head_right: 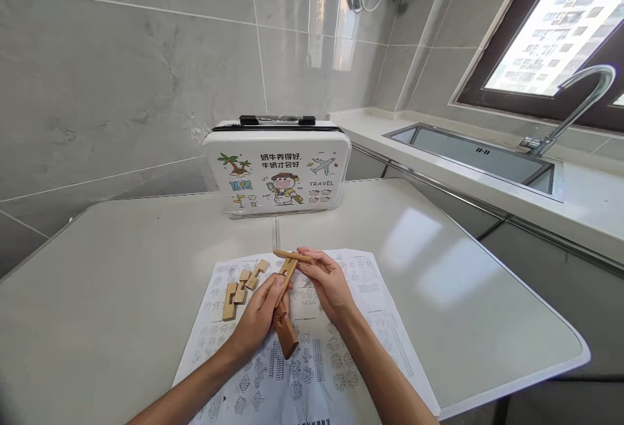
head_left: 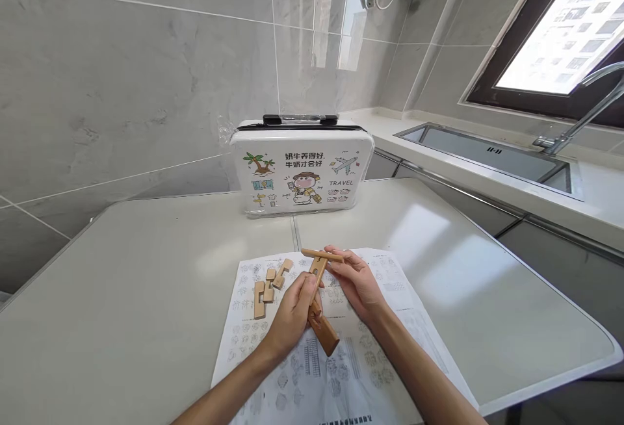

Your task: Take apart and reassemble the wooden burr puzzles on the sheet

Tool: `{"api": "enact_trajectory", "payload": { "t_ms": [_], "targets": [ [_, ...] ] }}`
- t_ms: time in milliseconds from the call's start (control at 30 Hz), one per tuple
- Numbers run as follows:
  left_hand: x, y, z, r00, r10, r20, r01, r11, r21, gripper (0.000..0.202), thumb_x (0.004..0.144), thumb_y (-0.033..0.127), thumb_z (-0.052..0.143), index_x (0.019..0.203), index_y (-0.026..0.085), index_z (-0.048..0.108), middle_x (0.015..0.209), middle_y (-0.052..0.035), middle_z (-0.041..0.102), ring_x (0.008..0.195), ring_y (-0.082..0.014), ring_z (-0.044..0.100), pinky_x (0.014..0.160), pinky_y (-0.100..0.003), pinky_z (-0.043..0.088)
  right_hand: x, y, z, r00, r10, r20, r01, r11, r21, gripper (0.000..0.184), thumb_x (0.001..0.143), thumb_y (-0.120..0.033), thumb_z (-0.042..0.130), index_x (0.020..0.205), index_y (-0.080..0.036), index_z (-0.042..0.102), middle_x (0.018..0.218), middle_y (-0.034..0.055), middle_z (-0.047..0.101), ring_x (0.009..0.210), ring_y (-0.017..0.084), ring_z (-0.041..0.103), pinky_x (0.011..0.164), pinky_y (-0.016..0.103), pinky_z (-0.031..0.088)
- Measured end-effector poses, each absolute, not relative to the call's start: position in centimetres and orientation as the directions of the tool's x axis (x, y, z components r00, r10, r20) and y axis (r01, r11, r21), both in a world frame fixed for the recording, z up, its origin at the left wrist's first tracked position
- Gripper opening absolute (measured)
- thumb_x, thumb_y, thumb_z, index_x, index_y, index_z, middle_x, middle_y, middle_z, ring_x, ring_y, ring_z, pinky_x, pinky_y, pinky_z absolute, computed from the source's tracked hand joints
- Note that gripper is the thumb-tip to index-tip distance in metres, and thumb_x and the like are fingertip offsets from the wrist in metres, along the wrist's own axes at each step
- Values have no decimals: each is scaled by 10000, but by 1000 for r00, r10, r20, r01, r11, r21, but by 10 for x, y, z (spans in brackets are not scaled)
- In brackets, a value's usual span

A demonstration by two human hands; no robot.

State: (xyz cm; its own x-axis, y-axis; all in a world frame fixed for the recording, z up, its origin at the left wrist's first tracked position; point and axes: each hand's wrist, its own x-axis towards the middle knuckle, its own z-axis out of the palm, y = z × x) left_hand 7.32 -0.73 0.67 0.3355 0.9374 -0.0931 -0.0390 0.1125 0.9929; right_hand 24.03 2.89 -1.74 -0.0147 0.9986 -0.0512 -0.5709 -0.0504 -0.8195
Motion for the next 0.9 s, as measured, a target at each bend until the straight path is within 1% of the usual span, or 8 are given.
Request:
{"api": "enact_trajectory", "payload": {
  "t_ms": [100, 233, 333, 433, 533, 667, 800, 900],
  "targets": [
    [74, -7, 8, 325, 941, -94, -48, 116, 992, 430, 1051, 589, 420, 931, 204, 568, 656, 38, 522, 570, -119, 472, 542, -222, 396, 239, 27, -16, -34, 999, -16, -540, -32, -841, 182, 699, -269, 921, 848, -256, 817, 1226, 53, 722, 1303, 276, 578, 1175, 448, 403],
    [74, -6, 7, 276, 956, -102, -86, 130, 988, 442, 1010, 621, 489, 874, 206, 559, 684, 32, 506, 594, -120, 467, 542, -221, 401, 235, 24, -13, -66, 998, 16, -489, -18, -872, 179, 698, -287, 926, 822, -253, 802, 1238, 51, 715, 1230, 279, 632, 1139, 466, 435],
    [75, -4, 4, 266, 952, -151, -138, 193, 972, 461, 975, 659, 525, 860, 213, 532, 659, 51, 469, 525, -99, 381, 468, -204, 326, 231, 23, -13, -40, 998, 49, -433, 27, -901, 180, 713, -304, 919, 837, -245, 804, 1168, 55, 729, 1166, 273, 661, 1108, 459, 462],
    [74, -2, 0, 302, 935, -185, -169, 243, 955, 450, 976, 663, 523, 930, 216, 542, 639, 70, 466, 468, -79, 295, 424, -189, 247, 229, 24, -16, 42, 998, 37, -405, 51, -913, 208, 698, -325, 928, 837, -235, 802, 1111, 53, 731, 1127, 268, 666, 1089, 446, 478],
    [73, -1, -1, 329, 928, -175, -171, 240, 955, 459, 997, 651, 492, 1019, 202, 580, 590, 74, 473, 455, -86, 300, 429, -190, 255, 230, 26, -18, 115, 993, 5, -419, 52, -907, 237, 681, -340, 938, 831, -230, 791, 1101, 52, 730, 1096, 261, 668, 1078, 444, 485],
    [72, 0, -2, 373, 918, -135, -196, 220, 956, 465, 1017, 635, 459, 960, 192, 588, 479, 96, 398, 426, -95, 298, 451, -210, 294, 232, 28, -16, 171, 985, -26, -472, 59, -880, 271, 654, -337, 956, 843, -236, 790, 1088, 50, 734, 1118, 270, 653, 1097, 462, 474],
    [72, -1, -3, 356, 926, -125, -207, 209, 956, 460, 1016, 631, 467, 911, 197, 580, 478, 99, 391, 417, -90, 279, 445, -217, 279, 232, 28, -13, 125, 991, -37, -496, 30, -868, 258, 625, -300, 965, 789, -233, 778, 1057, 45, 736, 1183, 285, 622, 1116, 457, 464],
    [72, -2, -2, 352, 926, -133, -213, 218, 952, 455, 1030, 613, 459, 894, 196, 578, 473, 97, 381, 428, -90, 283, 452, -215, 274, 233, 28, -13, 95, 994, -45, -487, 7, -874, 242, 634, -294, 956, 767, -232, 763, 1012, 30, 717, 1072, 247, 639, 1012, 403, 522]
  ]
}}
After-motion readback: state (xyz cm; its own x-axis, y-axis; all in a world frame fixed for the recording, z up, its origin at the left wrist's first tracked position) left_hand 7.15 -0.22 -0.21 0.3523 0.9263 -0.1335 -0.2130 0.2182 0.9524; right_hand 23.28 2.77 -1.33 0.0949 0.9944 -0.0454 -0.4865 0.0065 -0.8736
